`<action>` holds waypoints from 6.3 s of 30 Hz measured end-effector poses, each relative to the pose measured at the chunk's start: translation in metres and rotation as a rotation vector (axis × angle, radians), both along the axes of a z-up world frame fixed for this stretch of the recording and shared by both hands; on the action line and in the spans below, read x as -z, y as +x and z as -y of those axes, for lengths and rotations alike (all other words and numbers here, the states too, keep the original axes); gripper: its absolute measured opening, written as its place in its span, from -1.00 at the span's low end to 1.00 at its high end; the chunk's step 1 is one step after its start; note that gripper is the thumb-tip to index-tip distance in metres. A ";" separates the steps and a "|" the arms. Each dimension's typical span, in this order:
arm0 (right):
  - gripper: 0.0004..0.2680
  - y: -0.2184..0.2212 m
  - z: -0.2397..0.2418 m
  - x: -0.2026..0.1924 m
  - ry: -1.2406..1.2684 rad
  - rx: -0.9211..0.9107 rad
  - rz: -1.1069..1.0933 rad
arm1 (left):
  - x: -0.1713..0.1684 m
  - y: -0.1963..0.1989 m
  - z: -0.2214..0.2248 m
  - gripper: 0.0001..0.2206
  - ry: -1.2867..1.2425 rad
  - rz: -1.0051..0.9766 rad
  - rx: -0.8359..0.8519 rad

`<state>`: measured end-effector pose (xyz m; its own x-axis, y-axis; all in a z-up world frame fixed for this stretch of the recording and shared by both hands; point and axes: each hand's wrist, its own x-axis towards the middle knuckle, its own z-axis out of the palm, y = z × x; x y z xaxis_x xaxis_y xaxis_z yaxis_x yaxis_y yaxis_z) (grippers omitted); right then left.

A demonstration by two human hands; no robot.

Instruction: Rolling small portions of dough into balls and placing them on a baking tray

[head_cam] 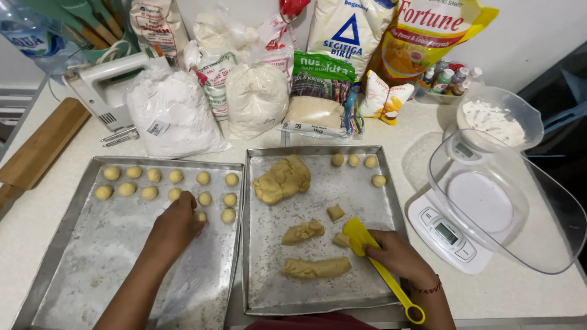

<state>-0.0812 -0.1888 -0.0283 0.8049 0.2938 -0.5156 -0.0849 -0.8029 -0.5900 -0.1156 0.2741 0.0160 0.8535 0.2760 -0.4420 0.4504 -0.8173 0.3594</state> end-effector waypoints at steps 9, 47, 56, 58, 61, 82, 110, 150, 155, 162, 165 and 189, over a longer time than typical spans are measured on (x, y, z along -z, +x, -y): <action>-0.89 0.000 -0.005 -0.011 -0.048 -0.009 -0.014 | -0.015 0.011 0.017 -0.51 0.252 0.002 0.178; -0.83 -0.003 -0.008 -0.016 -0.054 -0.002 -0.016 | 0.003 -0.020 -0.032 -0.69 0.234 0.082 -0.013; -0.84 -0.005 -0.001 -0.007 -0.029 0.007 0.011 | 0.015 -0.004 -0.029 -0.47 0.175 0.011 -0.071; -0.85 -0.004 0.000 -0.004 -0.043 -0.015 0.037 | 0.000 -0.002 -0.025 -0.43 0.111 -0.083 -0.154; -0.88 -0.003 0.001 -0.003 -0.040 0.002 0.032 | -0.008 -0.002 -0.025 -0.47 0.210 -0.112 -0.090; -0.84 0.006 0.001 -0.003 -0.077 -0.026 0.008 | -0.098 0.058 0.172 -0.81 -0.228 0.906 0.562; -0.90 -0.003 -0.001 -0.012 -0.040 -0.070 0.026 | -0.050 0.109 0.228 -0.82 -0.334 0.383 0.820; -0.86 0.003 0.004 0.002 -0.018 -0.082 0.048 | 0.033 0.191 0.267 -0.75 -0.198 0.420 0.815; -0.88 0.002 0.001 -0.008 -0.051 -0.054 -0.010 | 0.096 0.225 0.299 -0.68 0.135 0.532 0.935; -0.91 0.002 -0.001 -0.011 -0.046 -0.043 -0.027 | -0.006 0.155 0.213 -0.78 -0.265 0.503 0.702; -0.89 0.003 -0.001 -0.010 -0.071 -0.050 -0.036 | -0.062 0.087 0.130 -0.69 -0.495 0.546 0.439; -0.86 0.001 -0.001 -0.003 0.025 0.027 -0.024 | 0.031 -0.028 -0.123 -0.64 0.109 0.315 -0.409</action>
<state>-0.0805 -0.1881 -0.0251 0.8003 0.2849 -0.5276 -0.1206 -0.7854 -0.6071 -0.1440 0.3975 -0.0153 0.7534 0.6443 -0.1315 0.6242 -0.6379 0.4511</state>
